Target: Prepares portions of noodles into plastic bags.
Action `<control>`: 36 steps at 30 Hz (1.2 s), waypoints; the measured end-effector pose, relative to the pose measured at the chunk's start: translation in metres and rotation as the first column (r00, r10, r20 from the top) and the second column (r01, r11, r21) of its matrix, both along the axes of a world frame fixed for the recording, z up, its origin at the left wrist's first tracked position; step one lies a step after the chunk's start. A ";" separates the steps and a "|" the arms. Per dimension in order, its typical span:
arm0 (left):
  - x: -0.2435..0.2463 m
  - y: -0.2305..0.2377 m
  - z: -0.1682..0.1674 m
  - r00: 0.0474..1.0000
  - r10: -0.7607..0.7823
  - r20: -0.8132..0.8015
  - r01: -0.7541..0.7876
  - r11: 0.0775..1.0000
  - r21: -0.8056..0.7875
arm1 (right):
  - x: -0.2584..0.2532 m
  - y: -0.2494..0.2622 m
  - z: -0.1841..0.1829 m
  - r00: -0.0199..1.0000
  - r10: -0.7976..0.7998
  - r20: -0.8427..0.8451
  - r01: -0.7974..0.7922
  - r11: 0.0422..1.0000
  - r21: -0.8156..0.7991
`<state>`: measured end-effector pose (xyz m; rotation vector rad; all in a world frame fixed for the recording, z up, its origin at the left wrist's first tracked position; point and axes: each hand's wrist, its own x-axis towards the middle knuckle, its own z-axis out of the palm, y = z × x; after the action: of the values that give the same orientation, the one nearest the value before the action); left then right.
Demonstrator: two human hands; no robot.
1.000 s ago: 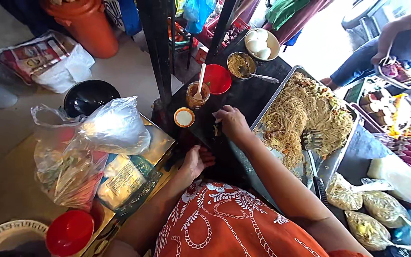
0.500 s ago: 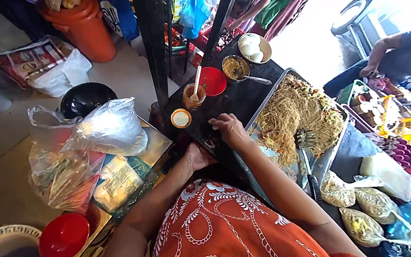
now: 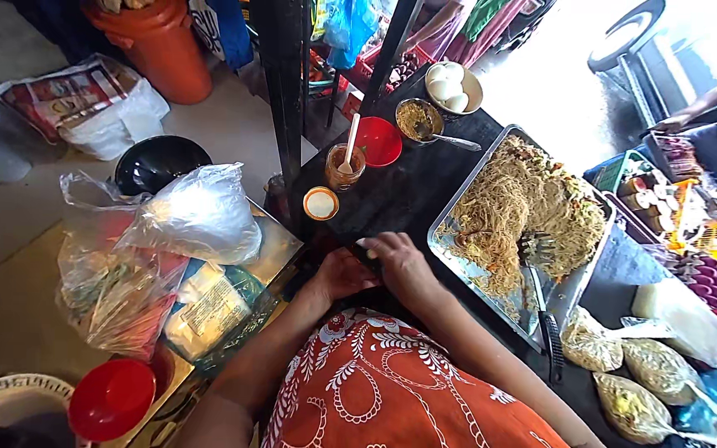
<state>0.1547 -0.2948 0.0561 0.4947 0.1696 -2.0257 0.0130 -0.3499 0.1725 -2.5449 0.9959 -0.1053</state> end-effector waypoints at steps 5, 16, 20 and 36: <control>-0.004 0.000 0.006 0.999 0.005 0.052 -0.008 0.998 0.068 | -0.006 0.001 -0.014 0.981 -0.171 -0.089 0.176 0.983 0.047; -0.015 0.009 0.028 0.922 0.103 0.373 -0.199 0.953 0.228 | -0.004 0.009 -0.021 0.967 -0.221 0.131 0.201 0.969 0.146; -0.008 0.020 0.023 0.947 0.209 0.246 -0.229 0.972 0.055 | -0.002 0.026 -0.019 0.946 -0.065 0.318 -0.046 0.943 0.331; -0.018 0.017 0.015 0.874 0.281 0.397 -0.370 0.913 0.170 | -0.021 0.033 -0.058 0.858 0.144 0.493 -0.195 0.979 0.053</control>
<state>0.1368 -0.2778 0.0710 0.9241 0.2564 -1.5540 -0.0083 -0.3167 0.1149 -2.3213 0.5587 -0.5999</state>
